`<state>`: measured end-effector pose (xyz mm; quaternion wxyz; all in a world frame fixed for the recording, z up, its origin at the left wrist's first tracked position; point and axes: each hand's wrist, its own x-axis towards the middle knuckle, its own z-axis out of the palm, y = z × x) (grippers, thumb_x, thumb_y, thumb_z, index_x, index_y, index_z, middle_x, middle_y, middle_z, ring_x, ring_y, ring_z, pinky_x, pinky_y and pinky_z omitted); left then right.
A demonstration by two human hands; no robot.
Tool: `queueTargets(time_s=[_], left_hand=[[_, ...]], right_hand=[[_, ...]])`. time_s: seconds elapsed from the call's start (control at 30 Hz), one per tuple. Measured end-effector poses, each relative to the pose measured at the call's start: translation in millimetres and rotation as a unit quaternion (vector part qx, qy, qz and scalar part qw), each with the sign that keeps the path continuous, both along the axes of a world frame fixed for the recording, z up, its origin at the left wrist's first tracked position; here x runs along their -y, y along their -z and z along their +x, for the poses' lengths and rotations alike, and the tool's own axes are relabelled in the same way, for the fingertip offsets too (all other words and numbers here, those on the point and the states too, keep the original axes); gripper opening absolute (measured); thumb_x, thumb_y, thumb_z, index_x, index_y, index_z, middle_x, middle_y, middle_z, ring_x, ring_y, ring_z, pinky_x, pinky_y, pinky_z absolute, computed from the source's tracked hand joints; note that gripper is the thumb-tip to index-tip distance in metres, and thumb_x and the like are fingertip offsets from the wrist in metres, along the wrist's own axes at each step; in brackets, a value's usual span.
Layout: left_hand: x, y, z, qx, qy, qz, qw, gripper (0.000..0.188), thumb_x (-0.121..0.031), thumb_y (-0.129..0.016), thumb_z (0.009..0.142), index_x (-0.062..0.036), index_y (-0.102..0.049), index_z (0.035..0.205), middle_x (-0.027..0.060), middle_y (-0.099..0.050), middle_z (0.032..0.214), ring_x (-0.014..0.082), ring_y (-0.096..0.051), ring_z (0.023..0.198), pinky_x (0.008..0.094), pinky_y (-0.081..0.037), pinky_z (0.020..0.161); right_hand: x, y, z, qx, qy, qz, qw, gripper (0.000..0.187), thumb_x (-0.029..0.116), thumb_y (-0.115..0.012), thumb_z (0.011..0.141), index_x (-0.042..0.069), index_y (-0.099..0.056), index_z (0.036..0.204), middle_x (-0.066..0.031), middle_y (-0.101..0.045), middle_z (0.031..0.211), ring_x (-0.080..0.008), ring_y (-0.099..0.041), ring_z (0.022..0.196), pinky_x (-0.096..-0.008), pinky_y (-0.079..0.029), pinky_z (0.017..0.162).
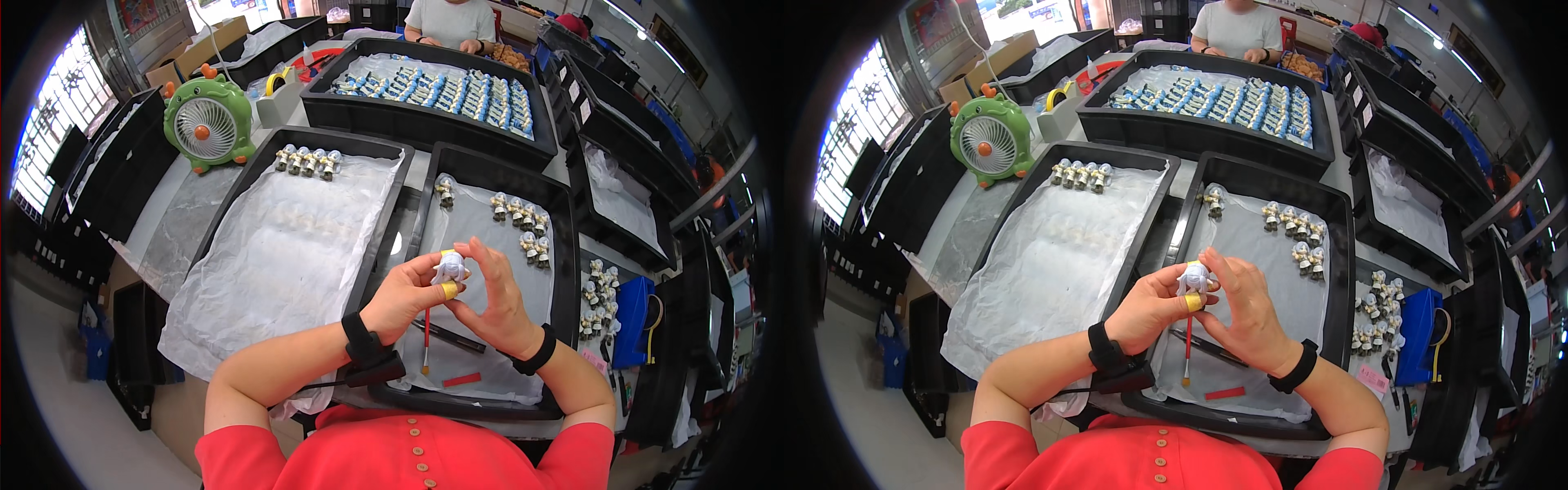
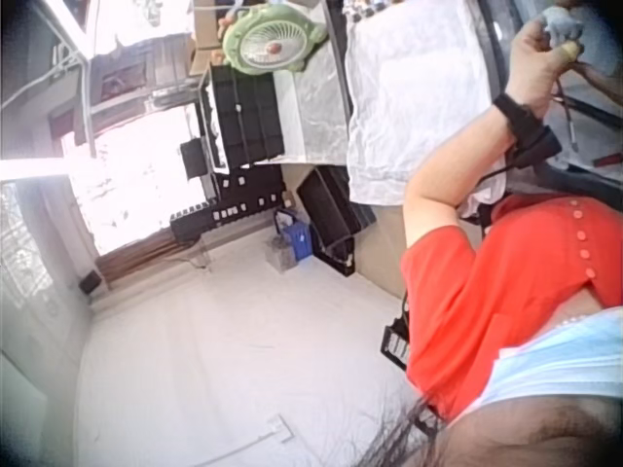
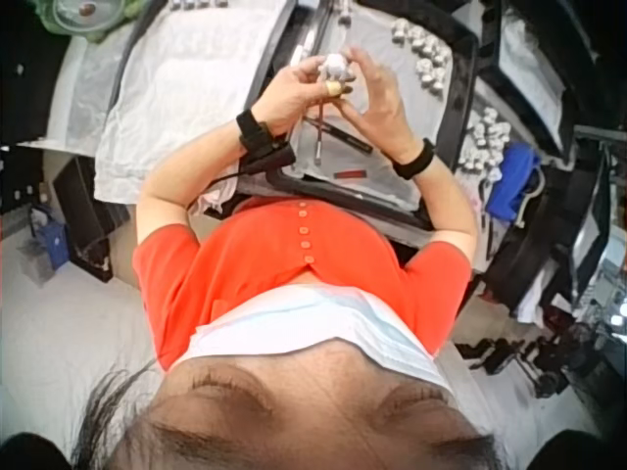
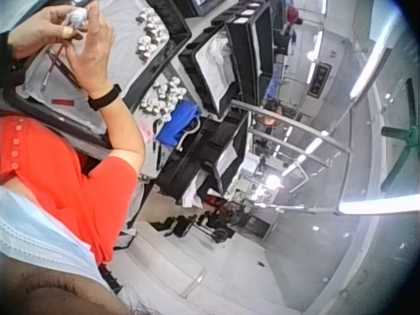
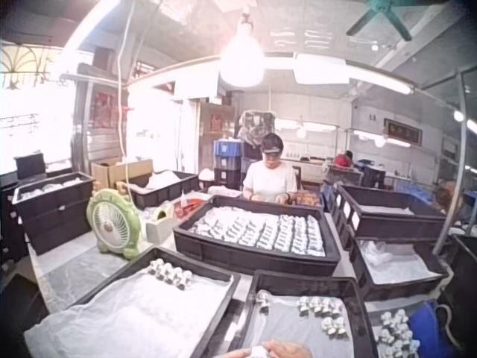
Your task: The person paints small figurines with a red-handled brush, applying white paint to the details. They handle the figurines one by one, rotating them to access different angles, and place the finished items into a tray lined with white paper.
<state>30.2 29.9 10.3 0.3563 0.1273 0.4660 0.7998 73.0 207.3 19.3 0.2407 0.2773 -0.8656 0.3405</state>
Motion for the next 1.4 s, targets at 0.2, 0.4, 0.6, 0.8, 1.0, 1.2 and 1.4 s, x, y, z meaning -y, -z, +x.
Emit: queueTargets(time_s=[0.2,0.4,0.6,0.8,1.0,1.2,1.4], left_hand=[[-0.4,-2.6,0.7,-0.031,-0.005,-0.014,0.999,0.041,-0.007,-0.061,0.087,-0.0008,-0.048,0.126,0.0102,-0.058,0.118,0.0205,-0.057,0.109,0.0339,-0.046,0.094],[0.6,-6.8,2.5,0.011,0.009,-0.009,1.0,0.036,-0.019,-0.056,0.092,-0.0015,-0.051,0.123,0.0121,-0.059,0.115,0.0205,-0.058,0.106,0.0345,-0.045,0.094],[3.0,-5.2,-2.6,0.044,0.063,-0.059,0.995,0.039,-0.032,-0.046,0.096,-0.0038,-0.048,0.123,0.0144,-0.061,0.111,0.0197,-0.06,0.1,0.0353,-0.046,0.091],[3.0,0.5,-4.2,0.121,0.087,0.037,0.988,0.043,-0.037,-0.032,0.099,-0.0055,-0.041,0.127,0.016,-0.059,0.114,0.022,-0.06,0.102,0.0378,-0.043,0.094],[3.1,-1.4,-4.0,0.116,0.076,0.051,0.989,0.047,-0.042,-0.034,0.098,-0.0061,-0.04,0.128,0.0155,-0.059,0.114,0.0229,-0.06,0.103,0.0385,-0.044,0.095],[1.8,-1.2,-2.4,0.107,0.049,0.031,0.993,0.051,-0.044,-0.045,0.095,-0.006,-0.04,0.129,0.0127,-0.06,0.111,0.0211,-0.061,0.102,0.0364,-0.047,0.091],[2.7,-0.6,-2.2,0.047,0.011,-0.035,0.998,0.053,-0.034,-0.056,0.091,-0.006,-0.037,0.132,0.0104,-0.06,0.11,0.018,-0.06,0.101,0.0334,-0.047,0.088]], right_hand=[[-1.2,-0.2,-1.2,0.019,0.005,-0.033,0.999,0.083,-0.001,-0.073,0.063,0.007,-0.035,0.137,-0.0106,-0.053,0.121,-0.0298,-0.048,0.109,-0.0383,-0.039,0.094],[-4.3,-7.6,-0.7,0.026,0.012,-0.031,0.999,0.081,0.002,-0.073,0.064,0.006,-0.036,0.136,-0.0107,-0.054,0.121,-0.0295,-0.046,0.114,-0.0385,-0.038,0.096],[-4.0,-10.3,-1.5,0.095,-0.029,-0.039,0.994,0.084,0.006,-0.073,0.066,0.007,-0.031,0.139,-0.0109,-0.052,0.124,-0.026,-0.046,0.119,-0.039,-0.036,0.098],[-13.1,2.3,-4.9,0.301,-0.057,-0.225,0.925,0.088,0.018,-0.075,0.069,0.012,-0.027,0.143,-0.0071,-0.051,0.125,-0.0178,-0.047,0.117,-0.0365,-0.034,0.097],[-12.4,2.3,-6.7,0.336,-0.08,-0.276,0.897,0.09,0.019,-0.074,0.07,0.014,-0.024,0.144,-0.0054,-0.049,0.127,-0.0164,-0.043,0.119,-0.0353,-0.03,0.098],[-12.3,2.8,-6.7,0.349,-0.086,-0.294,0.886,0.091,0.016,-0.074,0.069,0.014,-0.023,0.144,-0.0052,-0.046,0.13,-0.0159,-0.042,0.12,-0.0343,-0.029,0.098],[-11.4,-2.4,-5.3,0.326,-0.066,-0.231,0.914,0.09,0.013,-0.075,0.068,0.012,-0.025,0.143,-0.006,-0.048,0.129,-0.0177,-0.044,0.119,-0.0354,-0.031,0.098]])
